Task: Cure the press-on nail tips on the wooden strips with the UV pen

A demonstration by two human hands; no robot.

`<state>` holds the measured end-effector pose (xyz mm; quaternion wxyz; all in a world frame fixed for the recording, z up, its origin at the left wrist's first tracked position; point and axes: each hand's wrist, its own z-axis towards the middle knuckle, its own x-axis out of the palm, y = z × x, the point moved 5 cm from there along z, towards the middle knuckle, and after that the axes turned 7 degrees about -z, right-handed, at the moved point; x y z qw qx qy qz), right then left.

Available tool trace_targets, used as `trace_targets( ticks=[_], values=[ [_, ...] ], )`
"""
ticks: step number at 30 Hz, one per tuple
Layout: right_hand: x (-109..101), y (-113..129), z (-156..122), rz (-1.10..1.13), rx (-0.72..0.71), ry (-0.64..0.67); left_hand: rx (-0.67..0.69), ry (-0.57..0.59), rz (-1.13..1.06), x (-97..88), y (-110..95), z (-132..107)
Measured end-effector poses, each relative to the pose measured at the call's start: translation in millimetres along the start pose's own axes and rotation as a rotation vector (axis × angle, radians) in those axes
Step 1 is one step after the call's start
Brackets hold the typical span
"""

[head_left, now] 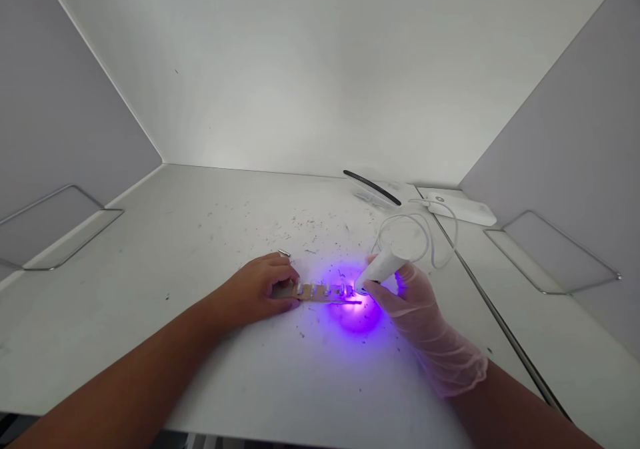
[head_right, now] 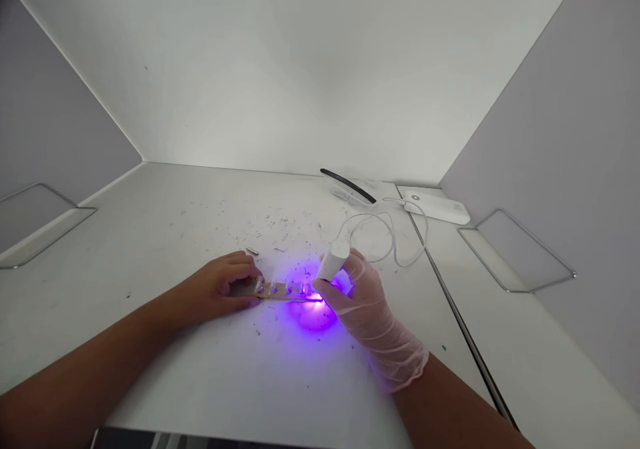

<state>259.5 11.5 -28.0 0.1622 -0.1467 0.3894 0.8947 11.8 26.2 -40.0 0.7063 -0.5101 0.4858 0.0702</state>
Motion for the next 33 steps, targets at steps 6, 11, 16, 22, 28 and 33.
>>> trace_targets(
  ticks=[6, 11, 16, 22, 28, 33],
  values=[
    [2.1, -1.3, 0.7, 0.025, -0.026, 0.009, -0.019, -0.006, -0.011, -0.9, 0.1, 0.0],
    [2.4, -1.0, 1.6, 0.027, -0.057, 0.009, -0.031, 0.016, -0.011, -0.5, 0.8, 0.6],
    [2.2, -2.2, 1.7, 0.000, -0.026, 0.018, -0.029, 0.015, -0.013, -0.2, 0.8, 0.9],
    [2.4, -1.2, 1.8, -0.013, -0.032, 0.024, -0.031, 0.013, -0.005, -0.4, -0.4, 0.4],
    [2.0, -0.1, 3.7, -0.035, 0.001, 0.026, -0.053, 0.007, -0.024, -0.6, 1.3, 0.8],
    [3.8, -2.7, 1.9, -0.038, 0.021, 0.045, -0.049, -0.002, -0.028, 0.1, 3.4, 1.3]
  ],
)
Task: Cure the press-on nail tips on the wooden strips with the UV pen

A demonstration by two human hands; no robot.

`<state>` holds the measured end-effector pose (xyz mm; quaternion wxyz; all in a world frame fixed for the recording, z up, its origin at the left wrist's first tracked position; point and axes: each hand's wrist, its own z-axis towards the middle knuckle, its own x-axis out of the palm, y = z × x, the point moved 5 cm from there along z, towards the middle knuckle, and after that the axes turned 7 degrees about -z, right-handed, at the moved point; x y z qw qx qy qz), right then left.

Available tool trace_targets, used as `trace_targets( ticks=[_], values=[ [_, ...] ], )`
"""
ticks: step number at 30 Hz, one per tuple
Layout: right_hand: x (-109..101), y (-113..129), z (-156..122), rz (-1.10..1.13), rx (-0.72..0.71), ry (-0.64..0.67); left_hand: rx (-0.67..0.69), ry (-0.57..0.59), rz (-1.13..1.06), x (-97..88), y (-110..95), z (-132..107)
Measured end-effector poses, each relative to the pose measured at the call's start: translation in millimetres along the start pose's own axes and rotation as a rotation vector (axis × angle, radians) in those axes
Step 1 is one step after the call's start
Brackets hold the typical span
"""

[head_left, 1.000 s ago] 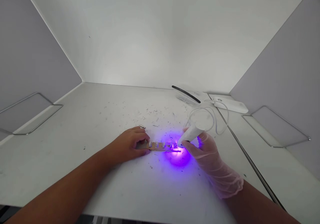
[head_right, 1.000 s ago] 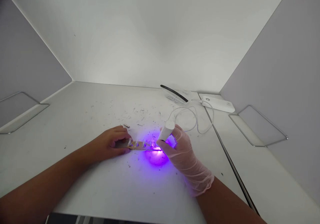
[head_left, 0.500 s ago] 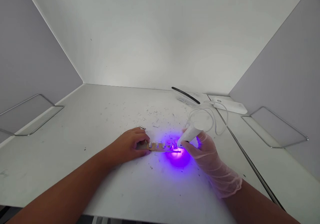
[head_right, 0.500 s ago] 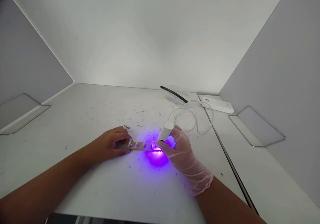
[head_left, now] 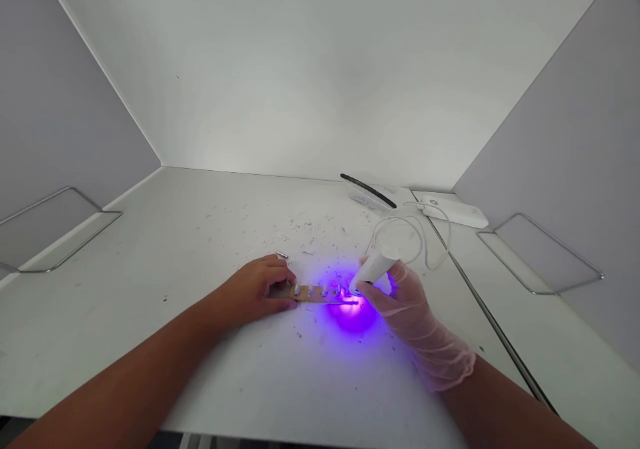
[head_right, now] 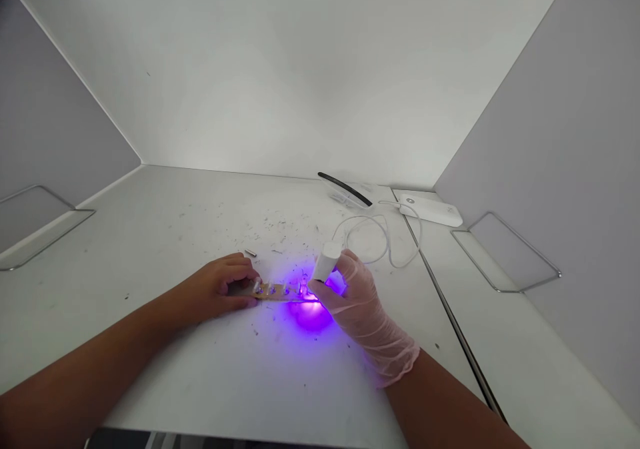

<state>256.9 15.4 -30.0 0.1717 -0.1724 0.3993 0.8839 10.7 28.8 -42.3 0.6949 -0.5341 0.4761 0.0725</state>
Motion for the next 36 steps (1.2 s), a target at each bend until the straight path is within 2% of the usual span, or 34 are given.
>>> trace_targets(
  ticks=[7, 11, 17, 23, 36],
  values=[
    [-1.3, -1.9, -0.1, -0.070, -0.016, -0.035, 0.027, 0.019, 0.004, -1.6, -0.6, -1.4],
    [-3.2, 2.5, 2.3, -0.085, 0.025, -0.036, 0.037, 0.026, 0.018, -3.1, 0.6, -2.9],
    [-3.8, 5.8, 2.2, -0.069, 0.054, -0.011, 0.031, 0.033, -0.001, -4.9, 2.4, -4.1],
    [-4.2, 1.2, -1.2, -0.045, 0.018, -0.023, 0.044, 0.034, -0.012, -4.2, 3.3, -2.9],
    [-2.3, -3.5, -2.4, -0.072, 0.081, 0.002, -0.005, 0.060, 0.012, -4.3, 1.0, -1.2]
  ],
)
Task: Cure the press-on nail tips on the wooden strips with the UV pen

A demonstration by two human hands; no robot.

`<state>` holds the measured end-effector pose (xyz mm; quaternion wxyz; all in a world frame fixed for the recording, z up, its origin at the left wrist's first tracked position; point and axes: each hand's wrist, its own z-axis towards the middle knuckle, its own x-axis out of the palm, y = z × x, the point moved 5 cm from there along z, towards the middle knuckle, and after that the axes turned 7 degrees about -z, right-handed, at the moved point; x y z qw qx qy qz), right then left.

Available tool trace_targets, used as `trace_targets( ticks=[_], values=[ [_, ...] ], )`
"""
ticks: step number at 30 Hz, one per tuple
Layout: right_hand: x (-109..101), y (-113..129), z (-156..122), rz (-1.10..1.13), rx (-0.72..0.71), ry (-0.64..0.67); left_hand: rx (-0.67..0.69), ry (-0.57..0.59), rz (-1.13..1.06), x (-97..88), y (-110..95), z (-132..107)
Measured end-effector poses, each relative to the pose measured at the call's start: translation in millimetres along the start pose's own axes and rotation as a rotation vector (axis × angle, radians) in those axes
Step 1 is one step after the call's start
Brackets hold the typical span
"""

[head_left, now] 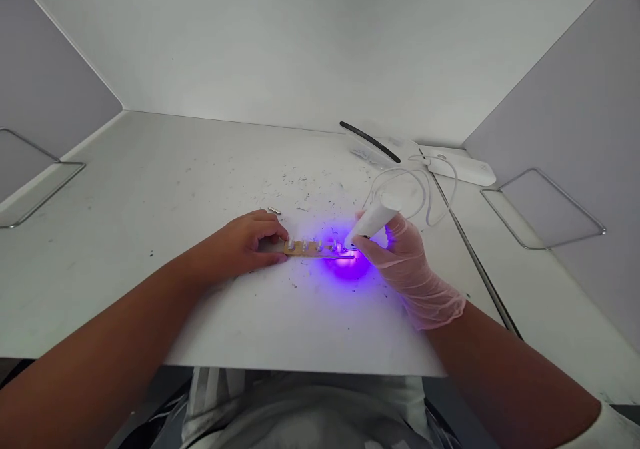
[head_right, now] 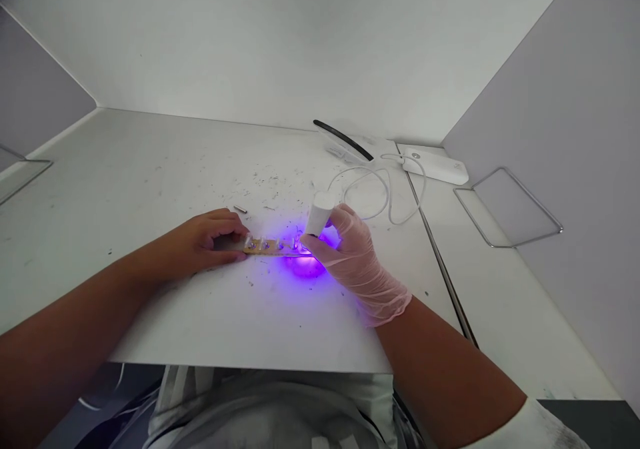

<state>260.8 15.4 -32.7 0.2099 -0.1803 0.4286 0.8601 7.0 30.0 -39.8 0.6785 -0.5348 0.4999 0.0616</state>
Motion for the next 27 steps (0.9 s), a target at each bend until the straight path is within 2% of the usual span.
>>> trace_targets(
  ticks=[8, 15, 27],
  values=[
    [-0.2, -1.0, -1.1, 0.020, -0.009, -0.032, 0.038, -0.025, -0.003, -0.6, -1.4, -0.1],
    [-0.3, -3.5, -2.8, -0.002, 0.028, -0.020, 0.009, -0.028, 0.005, -2.5, -5.4, 0.7],
    [-1.0, -2.6, -1.7, -0.023, 0.045, -0.024, 0.023, -0.029, 0.017, -1.7, -1.3, -0.4]
  ],
)
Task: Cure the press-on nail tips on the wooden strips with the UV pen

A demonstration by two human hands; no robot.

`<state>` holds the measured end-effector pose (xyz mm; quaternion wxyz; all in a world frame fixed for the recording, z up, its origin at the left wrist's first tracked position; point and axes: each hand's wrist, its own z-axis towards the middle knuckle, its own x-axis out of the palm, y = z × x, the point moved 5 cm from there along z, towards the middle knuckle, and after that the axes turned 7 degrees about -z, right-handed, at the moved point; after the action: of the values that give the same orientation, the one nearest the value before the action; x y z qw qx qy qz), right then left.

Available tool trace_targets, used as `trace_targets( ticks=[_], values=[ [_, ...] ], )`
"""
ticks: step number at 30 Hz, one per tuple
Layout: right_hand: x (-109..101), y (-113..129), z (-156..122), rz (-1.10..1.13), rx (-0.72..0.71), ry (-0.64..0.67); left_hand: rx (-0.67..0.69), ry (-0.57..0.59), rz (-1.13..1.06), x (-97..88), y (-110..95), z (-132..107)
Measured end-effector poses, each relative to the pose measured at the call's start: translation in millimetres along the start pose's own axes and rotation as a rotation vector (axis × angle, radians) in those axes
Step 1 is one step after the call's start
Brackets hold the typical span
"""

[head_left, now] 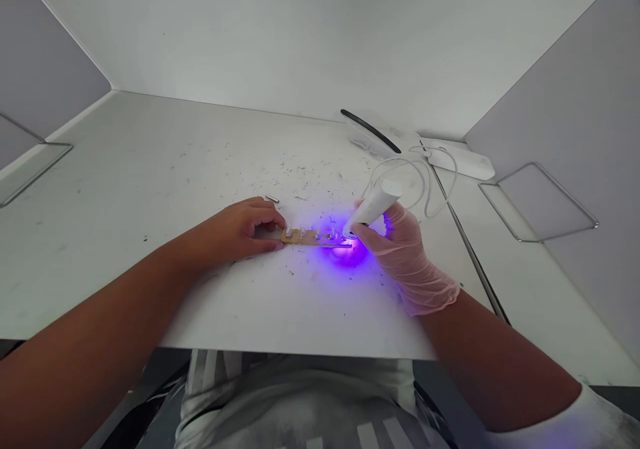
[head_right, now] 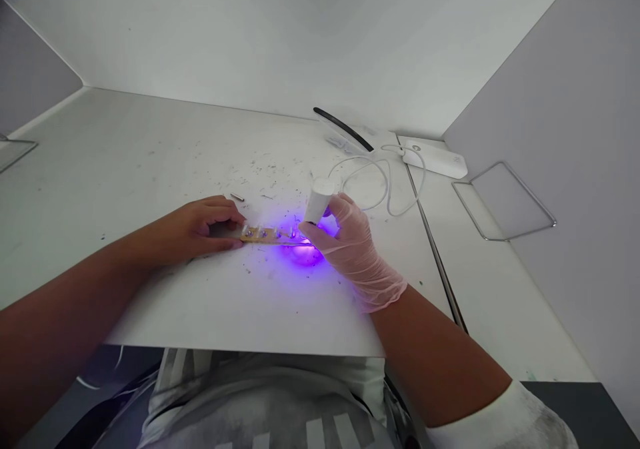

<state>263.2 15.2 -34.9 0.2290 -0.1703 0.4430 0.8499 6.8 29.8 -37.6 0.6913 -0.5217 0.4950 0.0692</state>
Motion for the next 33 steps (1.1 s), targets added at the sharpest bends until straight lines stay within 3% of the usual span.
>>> trace_targets(
  ticks=[33],
  values=[
    [1.4, 0.4, 0.1, 0.084, -0.100, 0.008, -0.045, 0.031, -0.021, -0.3, -1.2, 0.1]
  ],
)
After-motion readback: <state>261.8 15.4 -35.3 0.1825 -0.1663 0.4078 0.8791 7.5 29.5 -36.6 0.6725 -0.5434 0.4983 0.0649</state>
